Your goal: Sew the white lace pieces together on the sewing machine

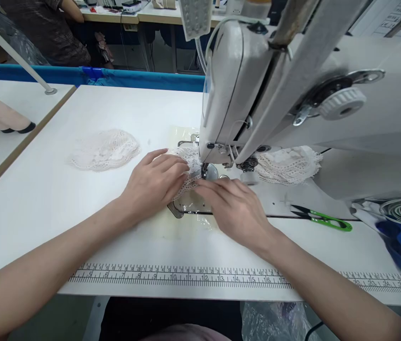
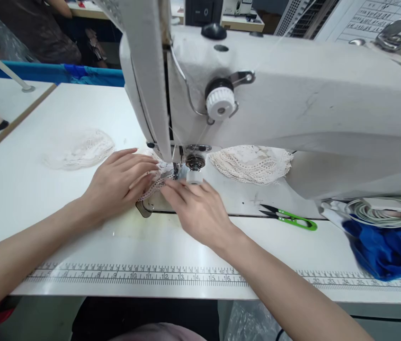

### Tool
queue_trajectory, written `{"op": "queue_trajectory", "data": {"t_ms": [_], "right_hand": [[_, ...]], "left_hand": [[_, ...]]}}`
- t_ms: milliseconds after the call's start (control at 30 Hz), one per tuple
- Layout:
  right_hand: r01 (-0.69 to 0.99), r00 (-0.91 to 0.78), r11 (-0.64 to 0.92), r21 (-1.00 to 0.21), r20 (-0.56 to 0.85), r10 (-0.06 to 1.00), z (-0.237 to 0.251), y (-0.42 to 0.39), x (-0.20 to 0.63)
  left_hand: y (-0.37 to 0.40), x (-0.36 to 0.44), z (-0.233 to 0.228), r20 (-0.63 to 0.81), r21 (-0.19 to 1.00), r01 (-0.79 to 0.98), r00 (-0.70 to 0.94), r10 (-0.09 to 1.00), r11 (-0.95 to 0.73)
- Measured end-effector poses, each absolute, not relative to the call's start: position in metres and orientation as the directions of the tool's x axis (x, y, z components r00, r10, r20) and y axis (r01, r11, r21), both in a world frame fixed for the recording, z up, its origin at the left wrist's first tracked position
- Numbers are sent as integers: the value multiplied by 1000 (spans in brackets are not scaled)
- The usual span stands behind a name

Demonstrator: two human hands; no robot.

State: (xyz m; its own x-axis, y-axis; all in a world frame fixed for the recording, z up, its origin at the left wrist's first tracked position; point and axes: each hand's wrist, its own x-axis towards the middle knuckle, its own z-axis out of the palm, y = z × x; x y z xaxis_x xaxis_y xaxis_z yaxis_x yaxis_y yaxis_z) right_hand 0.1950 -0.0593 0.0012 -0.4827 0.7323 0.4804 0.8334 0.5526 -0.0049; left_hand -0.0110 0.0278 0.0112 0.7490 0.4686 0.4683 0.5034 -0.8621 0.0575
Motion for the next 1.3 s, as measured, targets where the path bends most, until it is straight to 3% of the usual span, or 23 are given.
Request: {"op": "queue_trajectory", "data": {"t_ms": [100,233,333,433,533,767,1033,1300], "right_hand": [[784,-558,619,-46,383,736,4,-60,189],[828,-521,544,137,546,656,15,-65,193],[840,-496,523,144,593,634,21,-72,192],[792,-532,611,10,502,682,20,-77,186],[837,-483,546,-33,424,766,16,-77,183],[940,-337,336,64,338,879,10,-66,195],[940,-341,317,129,308,888,3,-57,202],[939,-343,331,94,340,876,0,-54,206]], "left_hand": [[31,-15,12,408,-41,504,797,446,-863],[24,-19,19,493,-219,428,824,279,-877],[20,-18,22,541,-217,357,818,193,-908],[25,-16,19,483,-189,308,856,185,-932],[30,-14,11,424,-162,280,886,190,-946],[24,-6,6,429,-75,280,875,223,-957],[17,-4,8,425,-223,258,894,144,-940],[10,-5,10,388,-251,313,899,201,-916]]}}
